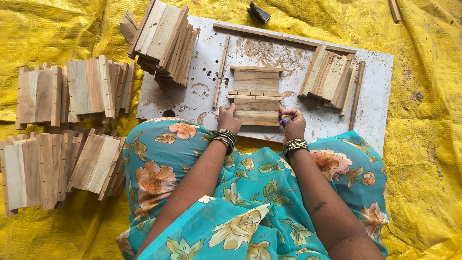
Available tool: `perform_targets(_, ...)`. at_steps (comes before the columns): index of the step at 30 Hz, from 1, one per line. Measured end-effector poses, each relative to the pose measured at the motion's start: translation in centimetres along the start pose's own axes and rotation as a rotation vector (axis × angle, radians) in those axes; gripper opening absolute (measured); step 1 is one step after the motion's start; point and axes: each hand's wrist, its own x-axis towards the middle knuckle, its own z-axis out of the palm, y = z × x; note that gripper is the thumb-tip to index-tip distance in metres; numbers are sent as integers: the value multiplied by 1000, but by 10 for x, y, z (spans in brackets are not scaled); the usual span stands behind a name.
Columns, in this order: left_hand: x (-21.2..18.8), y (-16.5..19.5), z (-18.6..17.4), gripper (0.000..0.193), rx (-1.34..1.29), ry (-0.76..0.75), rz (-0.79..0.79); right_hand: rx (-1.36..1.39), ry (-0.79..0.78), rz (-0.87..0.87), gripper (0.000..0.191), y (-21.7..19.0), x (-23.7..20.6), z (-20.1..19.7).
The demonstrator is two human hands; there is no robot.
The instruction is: The person sits on the floor with a board on their lap, marking lines on small wooden pieces with a pen and stacking the marked pieces into piles beside the board. They pick up individual pieces, hold them steady, draw marks, and place finished pieces onto stacks of similar wooden parts.
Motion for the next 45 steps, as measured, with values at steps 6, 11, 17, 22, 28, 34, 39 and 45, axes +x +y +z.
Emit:
perform_targets(6, 0, -1, 0, 71, 10, -7, -6, 48, -20, -24, 14, 2, 2, 0)
perform_targets(11, 0, 0, -1, 72, 4, -27, -30, 57, -17, -17, 18, 1, 2, 2)
perform_targets(17, -1, 1, -1, 72, 23, -45, -40, 42, -2, 0, 17, -1, 1, 3)
perform_targets(22, -2, 1, 0, 72, 27, -35, -40, 13, 6, 11, 16, -3, 0, 3)
perform_targets(28, -2, 2, -1, 73, 40, -40, -42, 3, 1, 3, 14, -4, 0, 3)
perform_targets(34, -1, 2, -1, 73, 37, -33, -34, 7, -3, 2, 13, -2, 0, 3)
perform_targets(39, -1, 2, -1, 72, 33, -24, -26, 10, -7, -9, 14, -1, 1, 3)
perform_targets(45, -1, 1, -1, 72, 30, -20, -14, 8, -4, 1, 13, 0, 1, 3)
